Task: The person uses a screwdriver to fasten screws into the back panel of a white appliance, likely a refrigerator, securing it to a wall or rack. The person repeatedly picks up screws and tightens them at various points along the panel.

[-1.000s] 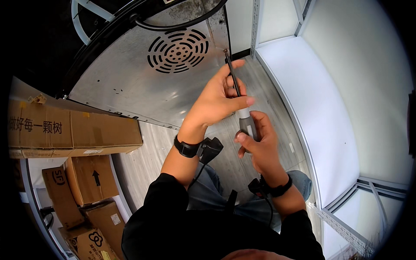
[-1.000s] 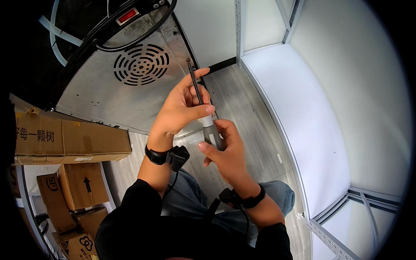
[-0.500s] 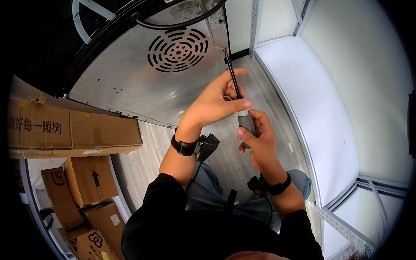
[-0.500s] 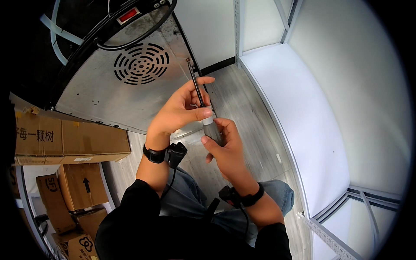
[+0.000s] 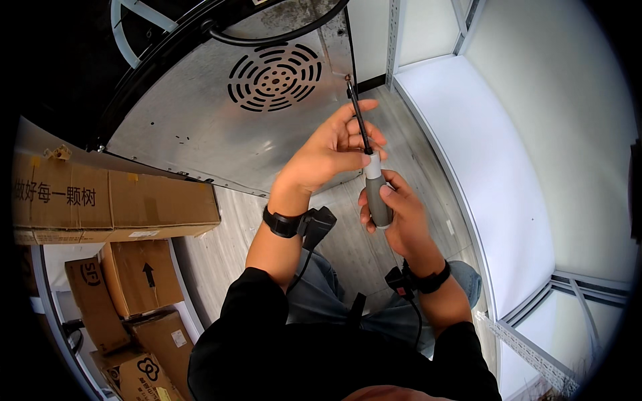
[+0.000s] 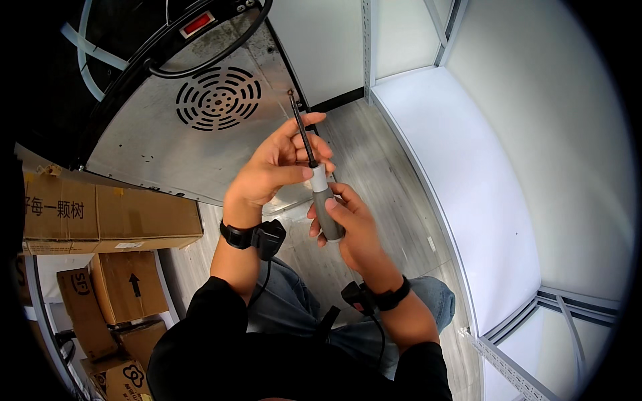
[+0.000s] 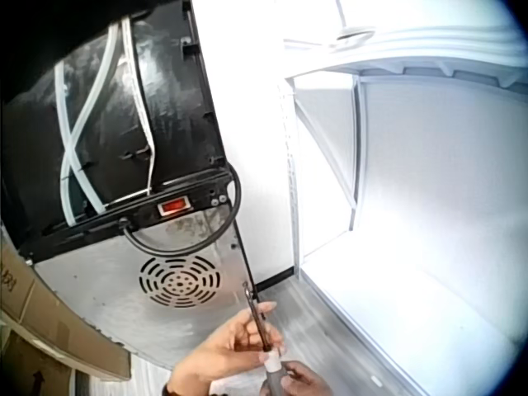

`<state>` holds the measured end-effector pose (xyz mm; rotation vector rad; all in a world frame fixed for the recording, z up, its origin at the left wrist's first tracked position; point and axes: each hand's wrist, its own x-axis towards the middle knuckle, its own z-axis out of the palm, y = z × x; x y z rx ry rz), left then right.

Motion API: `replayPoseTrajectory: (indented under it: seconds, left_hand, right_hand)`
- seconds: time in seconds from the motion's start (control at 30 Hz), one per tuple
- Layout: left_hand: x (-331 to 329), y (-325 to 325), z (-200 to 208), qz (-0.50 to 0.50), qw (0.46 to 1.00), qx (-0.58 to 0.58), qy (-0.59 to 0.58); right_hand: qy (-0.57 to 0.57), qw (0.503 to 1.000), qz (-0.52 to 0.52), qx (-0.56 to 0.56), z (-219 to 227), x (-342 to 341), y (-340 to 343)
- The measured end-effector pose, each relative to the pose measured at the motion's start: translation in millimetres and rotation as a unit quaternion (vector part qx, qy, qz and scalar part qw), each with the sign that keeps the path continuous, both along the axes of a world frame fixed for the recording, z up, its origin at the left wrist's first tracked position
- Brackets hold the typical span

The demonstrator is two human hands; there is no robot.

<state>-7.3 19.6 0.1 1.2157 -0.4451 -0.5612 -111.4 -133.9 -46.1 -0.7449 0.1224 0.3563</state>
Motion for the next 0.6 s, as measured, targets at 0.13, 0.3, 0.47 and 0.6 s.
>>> replayPoseTrajectory:
  seconds: [0.13,0.3,0.47,0.6]
  left_hand:
    - [-3.5,-1.9,-2.7,0.035,0.988,0.134,-0.075]
    - [-2.4,-5.7,-2.6,0.031,0.983,0.169,-0.071]
    - [-2.3,0.7,2.2,0.003,0.999,0.049,-0.017]
    - [-1.4,-0.1,2.0,-0.004,1.000,0.016,-0.016]
  right_hand:
    - [-0.020,0.990,-0.062,-0.127,1.1,-3.5,8.0]
    - [-0.026,0.980,-0.066,-0.185,-1.7,-3.0,7.3]
    - [0.001,0.999,0.031,0.011,5.6,1.8,-4.4]
    - [-0.011,0.999,0.034,0.020,-1.7,3.0,-5.0]
